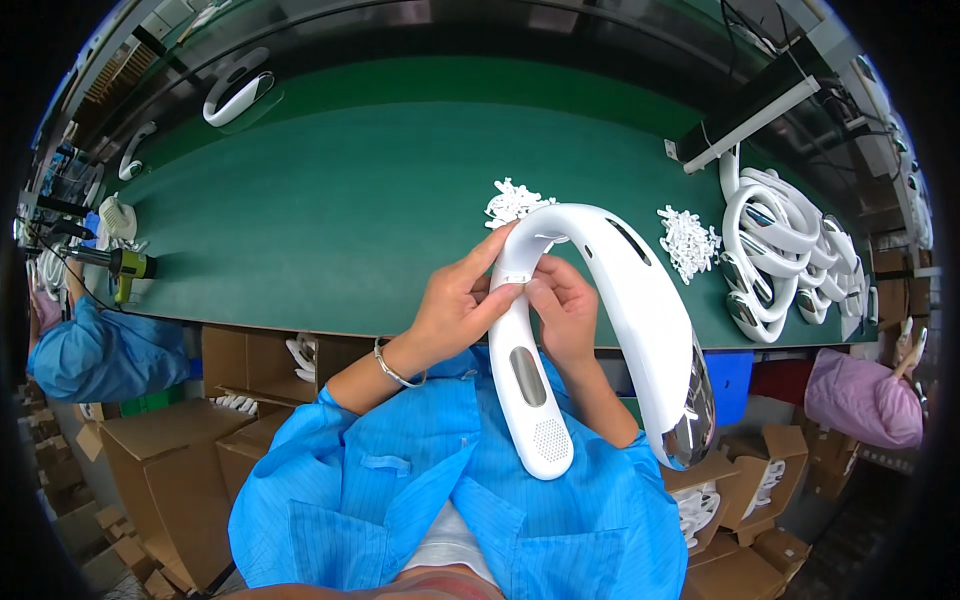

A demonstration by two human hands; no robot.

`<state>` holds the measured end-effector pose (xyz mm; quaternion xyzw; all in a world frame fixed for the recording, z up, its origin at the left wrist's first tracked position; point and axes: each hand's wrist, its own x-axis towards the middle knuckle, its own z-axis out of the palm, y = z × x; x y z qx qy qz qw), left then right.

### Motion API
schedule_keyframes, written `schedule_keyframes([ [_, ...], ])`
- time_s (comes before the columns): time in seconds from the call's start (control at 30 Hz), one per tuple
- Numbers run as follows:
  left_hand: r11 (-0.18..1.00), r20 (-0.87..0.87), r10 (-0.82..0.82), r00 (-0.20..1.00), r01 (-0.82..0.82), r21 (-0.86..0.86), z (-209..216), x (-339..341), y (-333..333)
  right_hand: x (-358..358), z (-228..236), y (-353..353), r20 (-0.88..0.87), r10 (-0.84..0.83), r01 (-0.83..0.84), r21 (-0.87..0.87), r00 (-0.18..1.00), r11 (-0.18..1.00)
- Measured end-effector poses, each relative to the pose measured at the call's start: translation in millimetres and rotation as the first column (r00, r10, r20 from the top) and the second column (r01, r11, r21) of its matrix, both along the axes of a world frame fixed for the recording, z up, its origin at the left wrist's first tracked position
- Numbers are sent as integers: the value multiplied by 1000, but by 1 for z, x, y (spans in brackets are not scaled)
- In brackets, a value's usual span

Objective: Assembling small plastic components into white and silver neck massagers on a factory assembly line.

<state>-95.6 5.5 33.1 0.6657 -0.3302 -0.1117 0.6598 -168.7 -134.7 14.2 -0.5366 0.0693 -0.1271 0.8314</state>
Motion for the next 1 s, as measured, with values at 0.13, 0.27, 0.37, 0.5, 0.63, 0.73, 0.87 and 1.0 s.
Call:
schedule_keyframes([
  [0.13, 999, -89, -51, 995, 51, -3, 1, -1, 2, 1, 4, -1, -58, -1, 2, 18, 998, 1000],
  [0.27, 990, -153, -119, 981, 129, 57, 13, -2, 5, 0, 10, 0, -73, -16, 21, 72, 997, 997],
  [0.37, 985, -131, -90, 987, 108, 137, 14, -4, 5, 0, 15, 1, -86, 1, 4, 60, 996, 998],
  [0.5, 985, -184, -105, 977, 128, 118, 6, -9, 2, 1, 17, -3, -119, -27, 35, 61, 993, 998],
  [0.63, 991, -264, -115, 958, 130, 39, 8, -11, 0, -1, 19, -3, -151, -29, 33, 24, 988, 999],
  [0.73, 993, -282, -120, 952, 116, -30, 3, -13, -4, -3, 22, 2, -127, -72, 60, -99, 989, 993],
  [0.87, 990, -75, 76, 994, -84, -111, -12, -18, -13, -3, 36, 12, -158, -165, 144, -138, 973, 980],
  [1.0, 988, 24, 137, 990, -135, -81, -10, -19, -13, -6, 5, 1, -113, -200, 172, -220, 973, 960],
])
